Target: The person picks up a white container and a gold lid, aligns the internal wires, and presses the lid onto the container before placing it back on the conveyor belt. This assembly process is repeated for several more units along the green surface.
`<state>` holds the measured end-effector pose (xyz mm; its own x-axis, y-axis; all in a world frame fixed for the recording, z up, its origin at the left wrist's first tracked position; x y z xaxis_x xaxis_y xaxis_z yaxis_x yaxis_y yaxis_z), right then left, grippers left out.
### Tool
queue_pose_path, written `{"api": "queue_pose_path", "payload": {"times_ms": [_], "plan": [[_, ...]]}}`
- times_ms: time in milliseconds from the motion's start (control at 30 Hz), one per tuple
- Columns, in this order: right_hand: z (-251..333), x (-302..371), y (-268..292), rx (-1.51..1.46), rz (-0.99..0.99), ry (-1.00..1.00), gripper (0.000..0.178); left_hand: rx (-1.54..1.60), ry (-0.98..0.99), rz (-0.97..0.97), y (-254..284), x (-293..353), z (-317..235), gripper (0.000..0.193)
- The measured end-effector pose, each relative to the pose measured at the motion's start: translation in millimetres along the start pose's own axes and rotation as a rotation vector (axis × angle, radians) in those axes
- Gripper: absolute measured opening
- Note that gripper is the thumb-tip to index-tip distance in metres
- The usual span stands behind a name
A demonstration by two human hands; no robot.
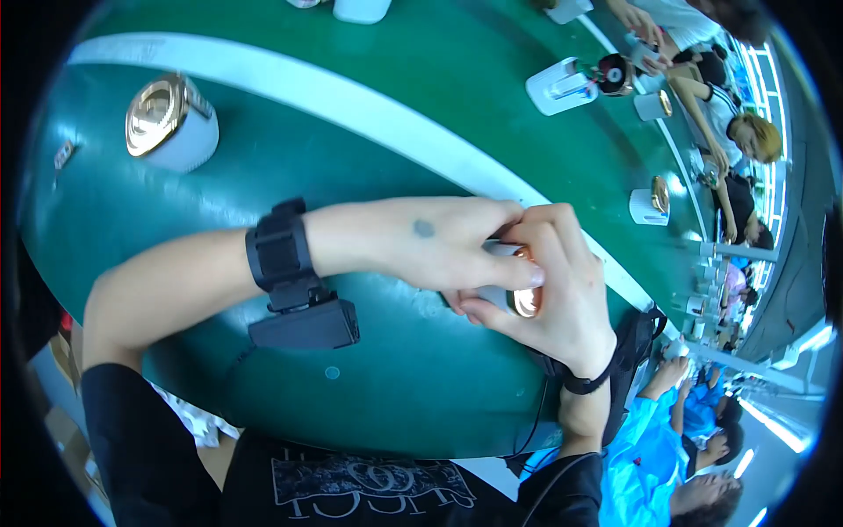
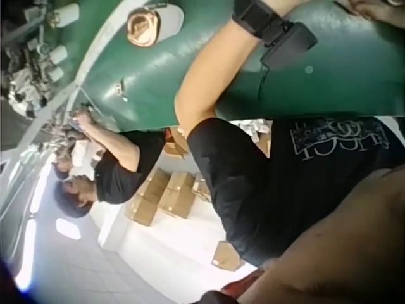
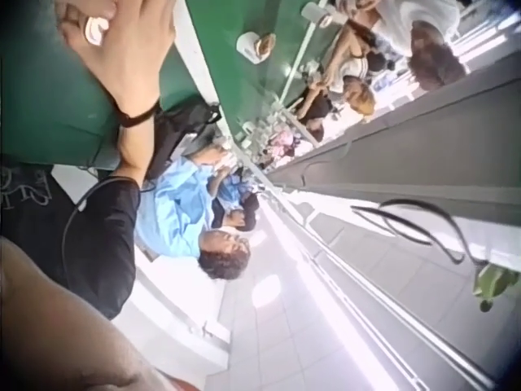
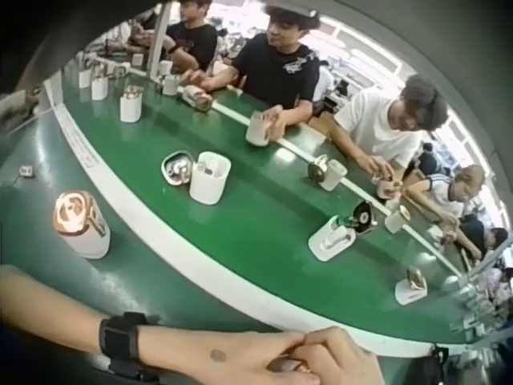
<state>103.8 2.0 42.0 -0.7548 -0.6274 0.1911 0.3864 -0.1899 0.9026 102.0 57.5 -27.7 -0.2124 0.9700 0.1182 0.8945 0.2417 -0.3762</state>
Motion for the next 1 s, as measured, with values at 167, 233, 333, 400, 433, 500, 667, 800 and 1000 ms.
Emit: {"api": "queue_pose_path", "payload": {"times_ms": [167, 233, 333, 400, 433, 500, 667, 800, 1000], "plan": [[1, 2, -2, -0.117, 0.114, 0.014, 0.067, 0.054, -0.054, -0.081, -5, -3, -8, 0.048], [-2, 3, 9, -0.236, 0.061, 0.15, 0.075, 0.185, 0.057, -0.11, -3, 10, -10, 0.049], [-51, 13, 18, -0.551, 0.002, 0.041, 0.088, 0.206, -0.066, -0.259, 16, 16, -1, 0.058], [-123, 74, 82, -0.073, -0.415, -0.285, 0.075, 0.089, -0.169, -0.328, 23, 1, -26, 0.061], [-148, 100, 110, 0.331, -0.609, -0.312, 0.074, 0.011, -0.246, -0.39, 37, -1, -35, 0.062], [-246, 152, 118, 0.551, -0.716, -0.619, 0.068, 0.031, -0.304, -0.472, 57, -19, -47, 0.06], [-342, 126, 81, 0.521, -0.368, -0.938, 0.048, -0.075, -0.345, -0.691, 79, 4, -35, 0.056], [-371, 138, 84, 0.403, -0.44, -0.894, 0.04, -0.417, -0.406, -0.984, 49, 42, -62, 0.05], [-295, 155, 124, 0.171, -0.921, -0.526, 0.041, -1.008, -0.534, -0.466, -44, 1, -54, 0.063]]}}
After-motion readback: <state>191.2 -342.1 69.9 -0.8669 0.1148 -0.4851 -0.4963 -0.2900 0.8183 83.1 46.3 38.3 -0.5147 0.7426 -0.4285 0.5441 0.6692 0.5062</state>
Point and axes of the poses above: each hand's wrist, its own x-axis away from the middle knuckle, its own y-axis out of the back of the hand, z = x × y, the point moved 10 cm from there along -x, towards the middle knuckle, and after that the axes turned 11 degrees about z, right-handed, at the moved point
